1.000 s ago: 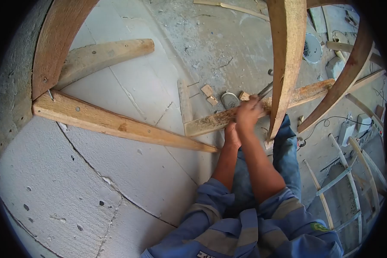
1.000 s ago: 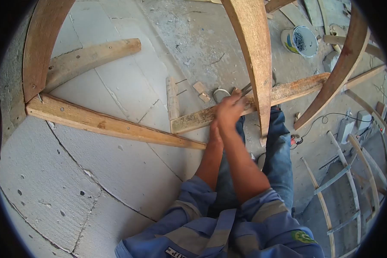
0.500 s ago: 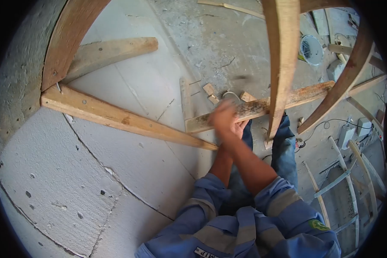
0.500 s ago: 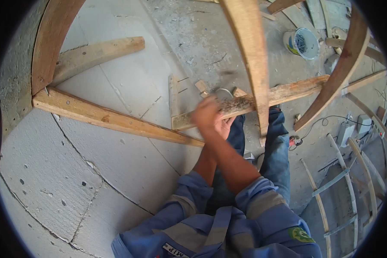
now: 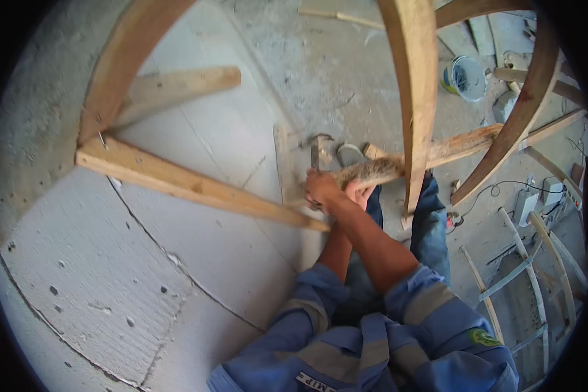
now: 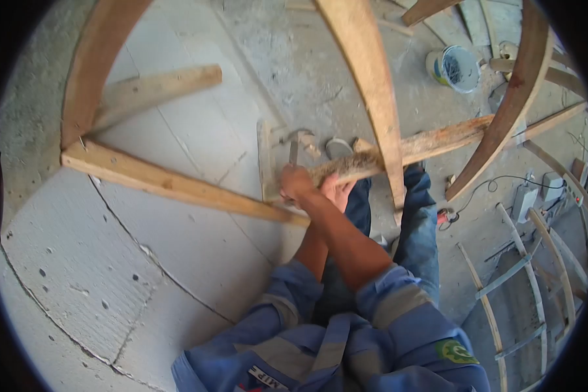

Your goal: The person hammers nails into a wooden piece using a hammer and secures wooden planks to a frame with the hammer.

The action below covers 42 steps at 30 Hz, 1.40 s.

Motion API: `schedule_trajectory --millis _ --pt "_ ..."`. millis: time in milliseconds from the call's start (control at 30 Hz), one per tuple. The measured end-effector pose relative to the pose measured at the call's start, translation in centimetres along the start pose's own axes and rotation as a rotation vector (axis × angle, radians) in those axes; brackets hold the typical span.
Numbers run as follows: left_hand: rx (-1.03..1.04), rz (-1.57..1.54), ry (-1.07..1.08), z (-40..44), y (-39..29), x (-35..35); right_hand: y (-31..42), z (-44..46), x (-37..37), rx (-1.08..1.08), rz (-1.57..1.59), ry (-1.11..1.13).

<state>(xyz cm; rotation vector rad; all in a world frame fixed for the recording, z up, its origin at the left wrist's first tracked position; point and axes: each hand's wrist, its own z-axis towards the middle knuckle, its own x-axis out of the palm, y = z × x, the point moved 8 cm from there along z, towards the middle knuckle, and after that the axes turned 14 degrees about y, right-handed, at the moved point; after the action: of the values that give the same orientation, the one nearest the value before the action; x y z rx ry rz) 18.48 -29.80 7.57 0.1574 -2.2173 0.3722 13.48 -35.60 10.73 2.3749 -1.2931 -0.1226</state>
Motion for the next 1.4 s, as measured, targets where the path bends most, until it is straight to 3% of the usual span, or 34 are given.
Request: schedule_trajectory --millis 33,67,133,200,267,300,333,367,433,467,567,633,667,733,767,833,867,900,967,1033,1100,1167,1200,1333,1400 --pt "-0.018 0.198 -0.015 1.7 -0.4 -0.4 1.9 -0.3 0.5 0.089 0.025 0.280" --pt "-0.032 0.386 -0.062 1.2 -0.3 -1.2 4.0 -1.2 -0.3 0.098 -0.009 0.395" --pt "-0.098 0.364 -0.137 -2.0 0.5 -1.6 8.7 -4.1 -4.8 -0.060 0.017 0.058" --pt "-0.145 -0.023 -0.085 -0.2 0.3 -1.1 10.1 -3.5 -7.7 -0.176 0.097 -0.242" --pt "-0.029 0.388 -0.047 0.9 -0.5 -3.1 8.5 -2.4 -8.4 -0.255 0.086 -0.504" --pt "-0.026 0.389 -0.060 -0.1 0.2 -3.1 5.2 -1.2 -5.4 -0.286 -0.101 -0.555" --pt "-0.022 0.390 -0.073 -1.1 0.6 -2.6 1.8 -0.7 -2.7 -0.265 -0.244 -0.506" --pt "-0.053 0.198 -0.084 -1.6 -0.2 0.4 -0.4 -0.1 -0.4 -0.228 -0.284 -0.334" --pt "-0.055 -0.013 -0.010 0.2 -1.4 2.3 -0.5 -1.2 2.9 0.000 0.080 0.182" --pt "-0.035 -0.052 0.038 0.0 -0.9 0.7 0.7 -2.1 2.5 0.036 0.170 0.263" --pt "-0.022 0.334 -0.074 -0.3 1.3 -5.3 6.1 -3.4 -3.9 -0.189 0.214 -0.073" --pt "-0.210 -0.114 -0.117 -0.2 1.9 -3.6 6.4 -1.9 -6.9 -0.197 0.165 -0.310" --pt "-0.258 -0.010 -0.240 -1.0 0.2 0.2 3.3 0.5 -7.1 -0.149 0.121 -0.400" --pt "-0.129 -0.027 -0.090 -0.5 -0.5 0.4 4.0 -3.3 -2.4 -0.312 -0.498 -1.033" --pt "-0.078 -0.034 -0.007 -0.1 -0.6 0.9 2.4 -1.4 -1.7 -0.347 -0.553 -0.795" --pt "-0.104 -0.104 -0.060 -0.6 -0.5 2.3 1.0 1.1 0.9 -0.412 -0.646 -0.319" --pt "-0.076 -0.120 -0.082 0.2 -0.5 1.4 -1.2 1.3 2.1 -0.146 -0.108 0.053" --pt "-0.053 -0.140 -0.133 -0.7 0.0 -0.5 1.4 -1.1 1.6 0.035 0.130 0.138" --pt "-0.017 0.290 -0.075 -0.3 1.4 -5.9 6.6 -3.7 -2.9 0.006 0.210 -0.060" --pt "-0.247 -0.078 -0.099 -0.2 1.0 -1.3 10.2 -4.3 -7.9 -0.241 0.221 -0.344" --pt "-0.172 -0.095 -0.061 -0.1 0.2 -0.9 4.2 0.4 -8.1 -0.174 0.078 -0.499" --pt "-0.042 -0.106 -0.044 -0.3 -1.4 2.7 1.2 1.9 -7.1 -0.153 0.117 -0.457" --pt "-0.068 -0.048 0.067 -0.1 -0.8 1.5 0.2 1.3 -6.2 -0.163 0.216 -0.342" --pt "-0.081 -0.130 -0.055 -0.1 -0.6 0.6 1.0 -1.3 -0.4 -0.267 0.587 0.151" --pt "-0.135 -0.153 -0.141 -1.8 0.9 -0.4 2.6 -3.3 -2.1 -0.241 0.477 0.049"
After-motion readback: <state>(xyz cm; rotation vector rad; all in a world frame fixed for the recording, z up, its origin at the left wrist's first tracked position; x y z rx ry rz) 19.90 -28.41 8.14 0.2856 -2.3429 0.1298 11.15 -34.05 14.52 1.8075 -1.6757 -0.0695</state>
